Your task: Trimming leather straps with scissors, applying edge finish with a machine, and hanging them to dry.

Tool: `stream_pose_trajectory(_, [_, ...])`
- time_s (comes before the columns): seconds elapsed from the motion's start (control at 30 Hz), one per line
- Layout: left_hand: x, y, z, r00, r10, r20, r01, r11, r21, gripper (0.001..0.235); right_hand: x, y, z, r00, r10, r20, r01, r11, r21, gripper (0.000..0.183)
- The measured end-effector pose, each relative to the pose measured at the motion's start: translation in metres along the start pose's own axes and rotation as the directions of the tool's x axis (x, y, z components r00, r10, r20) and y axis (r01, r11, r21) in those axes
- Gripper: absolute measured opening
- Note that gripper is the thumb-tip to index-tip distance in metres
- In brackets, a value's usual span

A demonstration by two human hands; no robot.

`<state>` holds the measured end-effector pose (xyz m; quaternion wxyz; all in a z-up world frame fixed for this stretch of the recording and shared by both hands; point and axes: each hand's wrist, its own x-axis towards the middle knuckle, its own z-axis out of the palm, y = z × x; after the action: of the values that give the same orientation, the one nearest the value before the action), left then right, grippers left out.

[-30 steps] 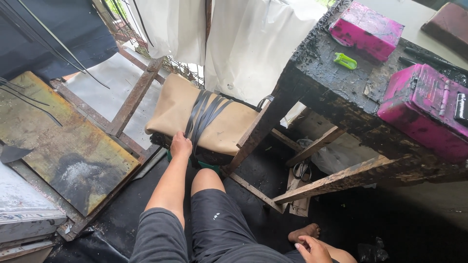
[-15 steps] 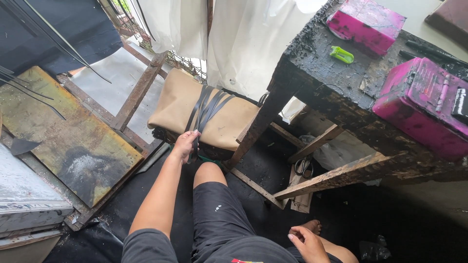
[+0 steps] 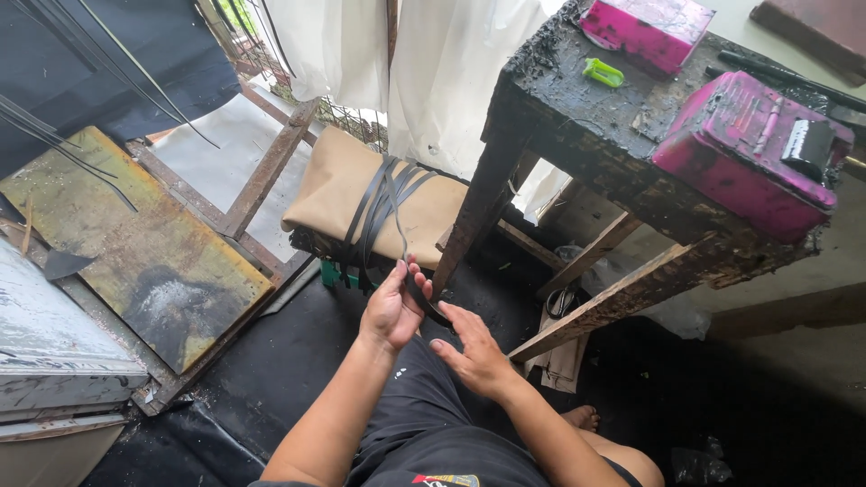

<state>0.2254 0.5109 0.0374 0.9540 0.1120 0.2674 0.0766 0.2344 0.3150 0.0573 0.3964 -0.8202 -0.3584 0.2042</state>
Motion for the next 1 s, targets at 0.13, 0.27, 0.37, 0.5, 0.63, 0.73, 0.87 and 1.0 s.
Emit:
stream_pose_trajectory(0.13, [-0.03,-0.004,0.032,0.997,0.078,-0.026,-0.076,0.995,0.056,0.027,-0.006,0.0,0.003,0.996,0.088,0.032,-0.094,0.958,0.27,0.022])
stream_pose_trajectory(0.27, [-0.012,0.002,0.031,0.996,0.09,-0.022,-0.086,0.985,0.152,0.02,-0.045,0.001,-0.026,0.979,0.173,0.112,-0.206,0.812,0.546,0.026])
stream_pose_trajectory(0.37, [0.001,0.015,0.045,0.99,0.14,-0.025,-0.131,0.968,0.216,0.022,-0.086,0.014,-0.046,0.957,0.278,0.079,-0.277,0.806,0.524,0.026])
stream_pose_trajectory(0.5, [0.03,0.027,0.049,0.978,0.206,0.001,-0.201,0.95,0.237,0.019,-0.143,0.024,-0.073,0.854,0.517,0.061,-0.499,0.779,0.379,0.025])
stream_pose_trajectory(0.63, [0.036,0.04,0.066,0.976,0.219,-0.009,-0.212,0.953,0.218,0.017,-0.201,0.082,-0.082,0.925,0.377,-0.043,-0.362,0.911,0.198,0.022])
stream_pose_trajectory(0.73, [0.048,0.048,0.066,0.965,0.261,0.002,-0.257,0.949,0.182,0.016,-0.239,0.096,-0.091,0.681,0.72,-0.136,-0.713,0.694,0.101,0.022])
stream_pose_trajectory(0.87, [0.047,0.066,0.075,0.945,0.319,0.071,-0.326,0.928,0.18,0.016,-0.198,0.096,-0.057,0.499,0.796,-0.343,-0.862,0.498,-0.099,0.029])
stream_pose_trajectory(1.0, [0.036,0.083,0.086,0.917,0.38,0.124,-0.398,0.895,0.2,0.02,-0.153,0.37,0.072,-0.434,0.859,-0.27,-0.44,-0.464,-0.769,0.139])
